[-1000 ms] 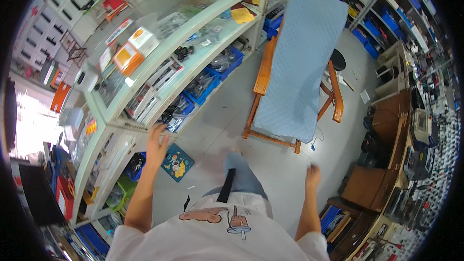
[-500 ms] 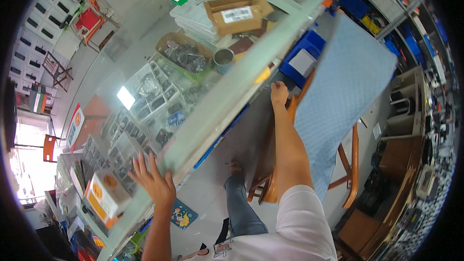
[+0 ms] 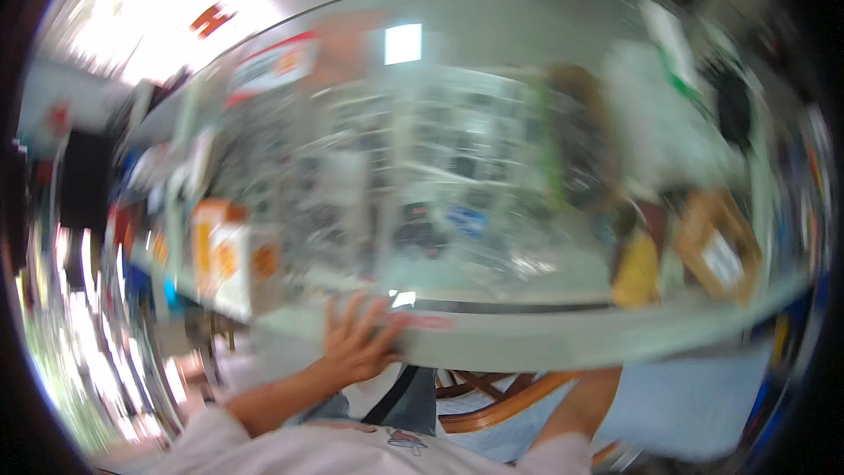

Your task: The person disassembles a small black electronic device using a screwdriver and a yellow prying tool, then inserts a green circuit board into the device and reassembles it. The person then wipes the device with a yellow cloth and a white wipe.

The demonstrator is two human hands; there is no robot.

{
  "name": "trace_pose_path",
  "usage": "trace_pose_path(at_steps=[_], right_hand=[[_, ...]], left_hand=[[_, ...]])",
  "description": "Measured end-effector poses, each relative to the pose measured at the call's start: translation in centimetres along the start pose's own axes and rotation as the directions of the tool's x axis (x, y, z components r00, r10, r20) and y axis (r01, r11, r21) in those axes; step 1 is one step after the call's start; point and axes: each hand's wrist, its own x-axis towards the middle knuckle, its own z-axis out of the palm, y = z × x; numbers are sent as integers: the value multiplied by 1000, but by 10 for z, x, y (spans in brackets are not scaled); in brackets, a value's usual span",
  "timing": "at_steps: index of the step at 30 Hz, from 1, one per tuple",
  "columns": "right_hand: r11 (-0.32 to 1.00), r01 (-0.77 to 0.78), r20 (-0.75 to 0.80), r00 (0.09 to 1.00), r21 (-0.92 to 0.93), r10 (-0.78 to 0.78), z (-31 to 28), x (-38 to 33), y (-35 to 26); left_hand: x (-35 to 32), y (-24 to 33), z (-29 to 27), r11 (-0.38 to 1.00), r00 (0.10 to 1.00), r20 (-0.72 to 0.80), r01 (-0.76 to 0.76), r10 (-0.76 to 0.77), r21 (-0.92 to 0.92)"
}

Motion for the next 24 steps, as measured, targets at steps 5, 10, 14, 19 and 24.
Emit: trace_pose_path(at_steps=[5,10,14,19,24], right_hand=[[981,131,107,983,147,-147,-30,-132,20],[954,19,511,841,300,-177,-78,-311,-45],[735,-7,664,435,678,-609,-118,-490,-139],[739,-318,730,-173,594,-661,-196,-732,-235],[850,-213,672,-533,482,-515,-209,-907,-274]], left_hand=[[1,1,-2,979,981,-186,-92,57,-184],[-69,1,-17,856,941,-337,-153,-26,-494],[-225,-21,-20,743,956,-151,90,-250,-663],[-464,-61,-51,545,834,-11,350,-551,-762],[-660,-94,-128,105,606,131,338,-784,-935]])
